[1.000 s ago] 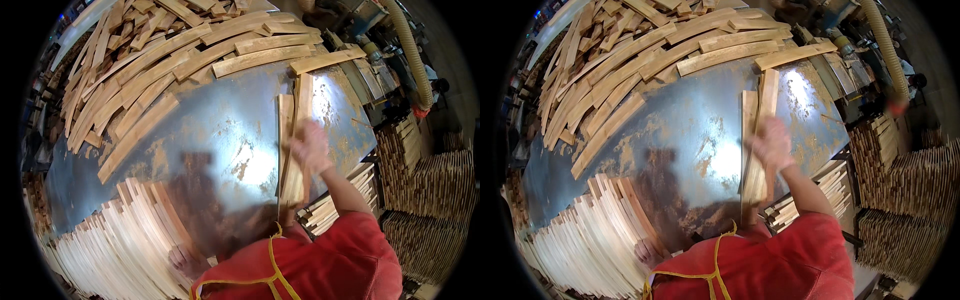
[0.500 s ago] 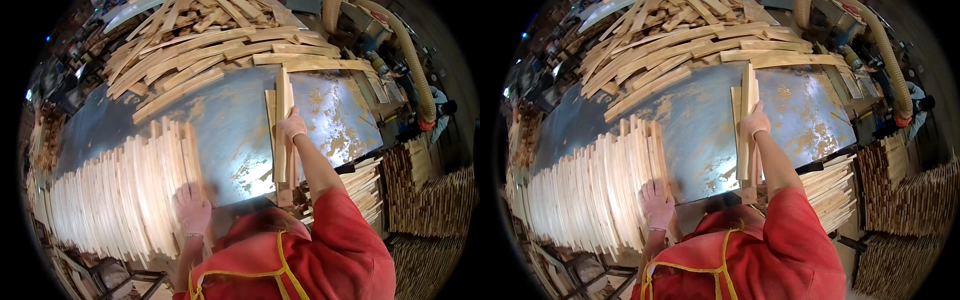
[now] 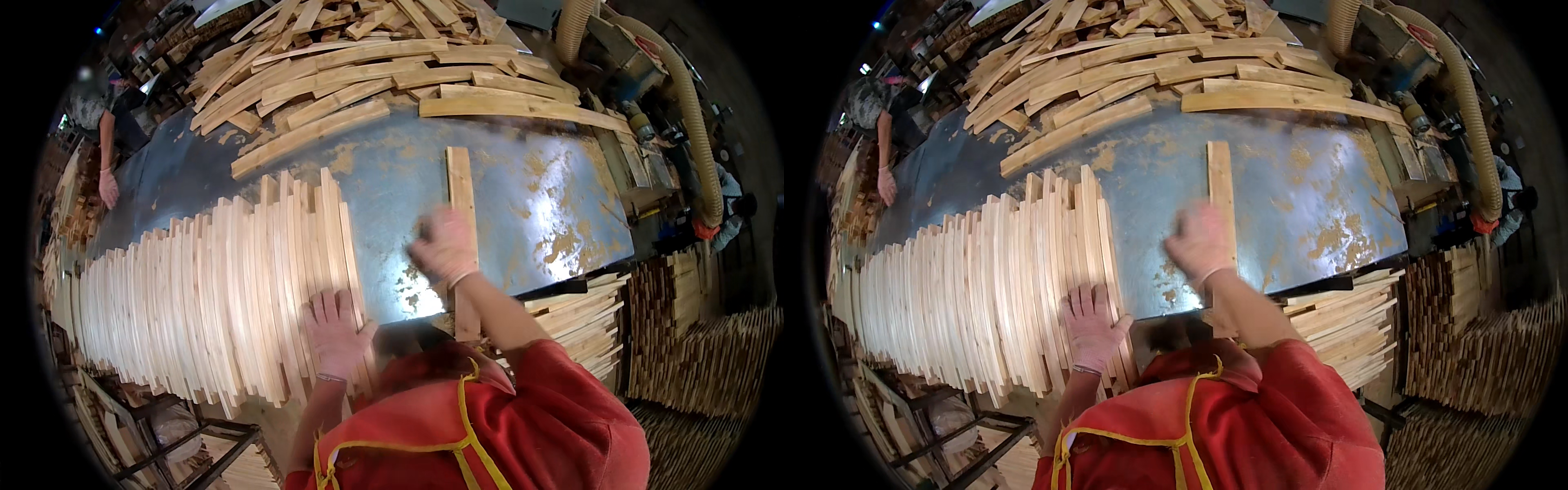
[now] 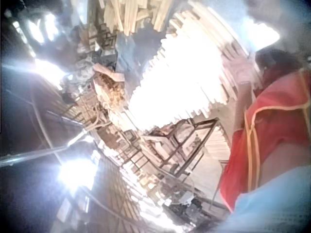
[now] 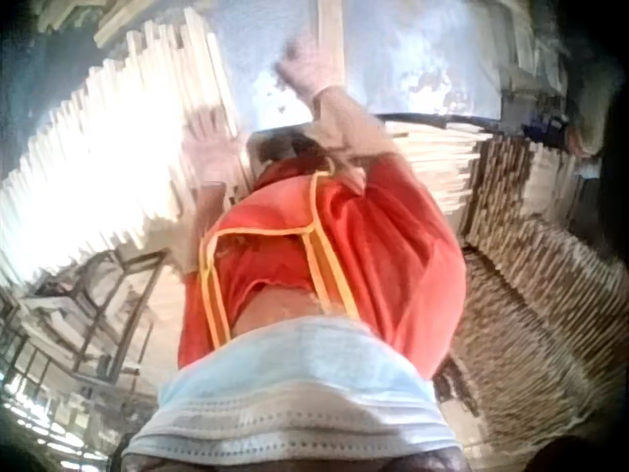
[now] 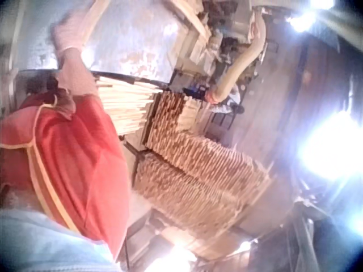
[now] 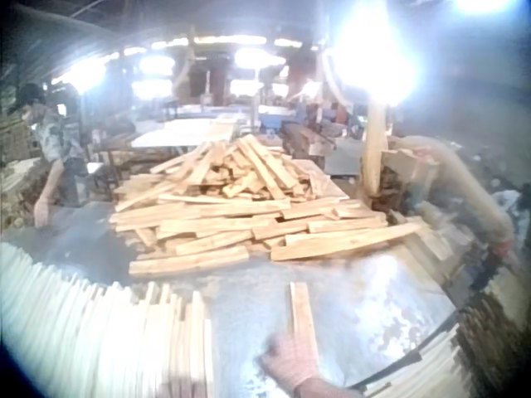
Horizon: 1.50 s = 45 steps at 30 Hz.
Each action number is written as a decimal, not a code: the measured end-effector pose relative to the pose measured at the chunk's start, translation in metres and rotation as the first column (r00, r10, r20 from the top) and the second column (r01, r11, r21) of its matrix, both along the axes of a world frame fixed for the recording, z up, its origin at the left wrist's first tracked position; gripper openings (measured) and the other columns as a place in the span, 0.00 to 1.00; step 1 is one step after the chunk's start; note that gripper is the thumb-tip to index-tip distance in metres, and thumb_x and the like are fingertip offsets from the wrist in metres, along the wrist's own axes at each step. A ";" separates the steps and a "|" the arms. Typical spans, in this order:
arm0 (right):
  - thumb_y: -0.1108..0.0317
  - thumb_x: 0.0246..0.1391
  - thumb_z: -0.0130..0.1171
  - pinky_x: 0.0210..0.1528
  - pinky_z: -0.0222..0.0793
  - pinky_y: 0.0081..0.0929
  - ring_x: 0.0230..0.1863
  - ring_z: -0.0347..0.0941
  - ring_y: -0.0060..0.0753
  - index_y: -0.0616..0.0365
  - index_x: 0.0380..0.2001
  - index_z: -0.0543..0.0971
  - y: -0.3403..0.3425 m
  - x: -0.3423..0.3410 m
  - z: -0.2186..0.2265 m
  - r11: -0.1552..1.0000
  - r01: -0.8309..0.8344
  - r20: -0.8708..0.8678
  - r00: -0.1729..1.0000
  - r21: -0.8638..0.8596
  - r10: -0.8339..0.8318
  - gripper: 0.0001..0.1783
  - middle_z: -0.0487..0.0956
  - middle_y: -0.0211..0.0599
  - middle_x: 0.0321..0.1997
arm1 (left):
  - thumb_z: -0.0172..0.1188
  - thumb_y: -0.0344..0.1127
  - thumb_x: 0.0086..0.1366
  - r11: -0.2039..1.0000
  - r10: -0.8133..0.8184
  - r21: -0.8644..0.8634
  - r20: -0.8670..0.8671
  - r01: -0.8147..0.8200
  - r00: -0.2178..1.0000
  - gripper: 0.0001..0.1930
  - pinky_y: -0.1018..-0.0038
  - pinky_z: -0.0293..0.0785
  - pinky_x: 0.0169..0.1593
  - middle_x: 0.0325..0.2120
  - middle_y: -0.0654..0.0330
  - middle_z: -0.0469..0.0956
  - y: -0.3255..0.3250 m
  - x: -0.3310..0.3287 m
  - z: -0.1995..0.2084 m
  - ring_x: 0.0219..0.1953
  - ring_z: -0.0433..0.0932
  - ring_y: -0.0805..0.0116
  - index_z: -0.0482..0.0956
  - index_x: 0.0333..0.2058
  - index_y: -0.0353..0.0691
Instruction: The person picks up individual wooden planks from a large pile on a metal table and stacks them neatly on the left side. The person handles the planks by hand, aligning them into a growing stack while another worker is visible in the background.
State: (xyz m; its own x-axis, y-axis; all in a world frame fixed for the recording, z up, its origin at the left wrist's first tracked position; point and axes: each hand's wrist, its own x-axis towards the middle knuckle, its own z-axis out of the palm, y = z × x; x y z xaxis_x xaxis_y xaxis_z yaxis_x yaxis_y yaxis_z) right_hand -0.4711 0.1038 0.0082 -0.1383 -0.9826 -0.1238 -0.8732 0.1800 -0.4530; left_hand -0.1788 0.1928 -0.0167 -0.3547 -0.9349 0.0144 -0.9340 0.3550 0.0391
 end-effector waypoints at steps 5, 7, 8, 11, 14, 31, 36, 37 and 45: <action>0.62 0.50 0.73 0.59 0.78 0.47 0.54 0.79 0.58 0.61 0.58 0.68 -0.009 -0.078 -0.034 0.880 0.463 -0.021 0.886 0.110 -0.463 0.36 0.80 0.59 0.49 | 0.66 0.60 0.62 0.999 0.016 0.048 -0.036 -0.014 0.999 0.42 0.38 0.48 0.77 0.67 0.49 0.67 -0.013 -0.015 0.011 0.73 0.59 0.45 0.72 0.67 0.37; 0.64 0.50 0.74 0.58 0.81 0.49 0.53 0.79 0.57 0.61 0.63 0.65 -0.017 -0.041 -0.008 0.873 0.299 0.595 0.643 0.385 -0.483 0.41 0.78 0.59 0.53 | 0.64 0.65 0.60 0.999 0.028 0.038 -0.064 -0.025 0.998 0.45 0.40 0.47 0.77 0.68 0.49 0.66 -0.018 -0.008 -0.006 0.74 0.58 0.43 0.71 0.67 0.39; 0.67 0.51 0.73 0.56 0.83 0.49 0.53 0.80 0.57 0.61 0.64 0.66 -0.015 -0.022 -0.029 0.901 0.266 0.678 0.593 0.344 -0.434 0.40 0.79 0.59 0.51 | 0.64 0.68 0.59 0.999 0.015 0.032 -0.082 -0.012 0.997 0.47 0.41 0.47 0.78 0.68 0.49 0.66 -0.025 -0.010 -0.013 0.74 0.58 0.43 0.70 0.68 0.40; 0.64 0.57 0.67 0.57 0.82 0.47 0.51 0.80 0.59 0.62 0.58 0.72 -0.012 0.051 -0.052 0.961 -0.037 0.651 0.743 0.273 -0.156 0.29 0.82 0.59 0.46 | 0.66 0.66 0.59 0.993 -0.062 -0.113 -0.193 0.041 0.979 0.46 0.38 0.52 0.75 0.64 0.47 0.69 -0.048 -0.019 -0.026 0.70 0.63 0.40 0.72 0.66 0.37; 0.54 0.62 0.61 0.61 0.79 0.44 0.53 0.80 0.61 0.63 0.52 0.78 -0.051 0.048 -0.053 0.828 -0.505 0.566 0.767 0.244 0.301 0.24 0.83 0.58 0.48 | 0.69 0.59 0.57 0.993 -0.072 -0.105 -0.172 0.054 0.982 0.42 0.37 0.56 0.73 0.62 0.47 0.70 -0.068 -0.045 -0.005 0.68 0.65 0.40 0.73 0.63 0.35; 0.53 0.48 0.71 0.65 0.74 0.48 0.64 0.75 0.60 0.49 0.66 0.76 -0.300 -0.132 -0.001 0.976 -0.151 -0.236 0.954 0.158 0.186 0.40 0.78 0.53 0.61 | 0.63 0.43 0.47 0.996 0.009 -0.088 -0.185 -0.026 0.983 0.25 0.51 0.69 0.57 0.47 0.54 0.75 -0.093 -0.051 -0.006 0.50 0.75 0.50 0.80 0.46 0.45; 0.55 0.47 0.70 0.66 0.73 0.46 0.64 0.75 0.57 0.49 0.67 0.76 -0.328 -0.087 0.021 0.978 -0.189 -0.182 0.962 0.092 0.203 0.40 0.78 0.54 0.61 | 0.64 0.44 0.48 0.998 0.025 -0.048 -0.203 -0.036 0.979 0.24 0.49 0.68 0.58 0.48 0.54 0.75 -0.105 -0.057 0.012 0.50 0.75 0.49 0.80 0.46 0.46; 0.55 0.48 0.69 0.66 0.73 0.46 0.64 0.75 0.57 0.49 0.67 0.76 -0.330 -0.082 0.025 0.981 -0.188 -0.099 0.977 0.035 0.191 0.40 0.78 0.54 0.61 | 0.64 0.44 0.48 0.998 0.023 -0.048 -0.220 -0.034 0.975 0.24 0.49 0.68 0.58 0.48 0.55 0.75 -0.106 -0.057 0.011 0.50 0.75 0.49 0.80 0.46 0.46; 0.52 0.49 0.70 0.70 0.68 0.44 0.68 0.73 0.53 0.48 0.67 0.73 -0.323 -0.205 0.024 0.972 -0.224 -0.391 0.891 0.066 0.231 0.41 0.78 0.48 0.65 | 0.64 0.42 0.48 0.999 0.035 -0.026 -0.218 -0.042 0.975 0.25 0.48 0.67 0.57 0.47 0.54 0.74 -0.104 -0.064 0.014 0.50 0.74 0.48 0.78 0.48 0.45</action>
State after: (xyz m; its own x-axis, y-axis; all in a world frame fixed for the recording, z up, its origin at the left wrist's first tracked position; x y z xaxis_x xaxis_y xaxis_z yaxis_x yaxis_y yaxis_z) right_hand -0.6759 -0.2189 0.0318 0.0474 -0.9911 -0.1247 -0.9973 -0.0399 -0.0624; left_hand -0.2428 0.0890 -0.0027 -0.3035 -0.9458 0.1155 -0.9173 0.3228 0.2330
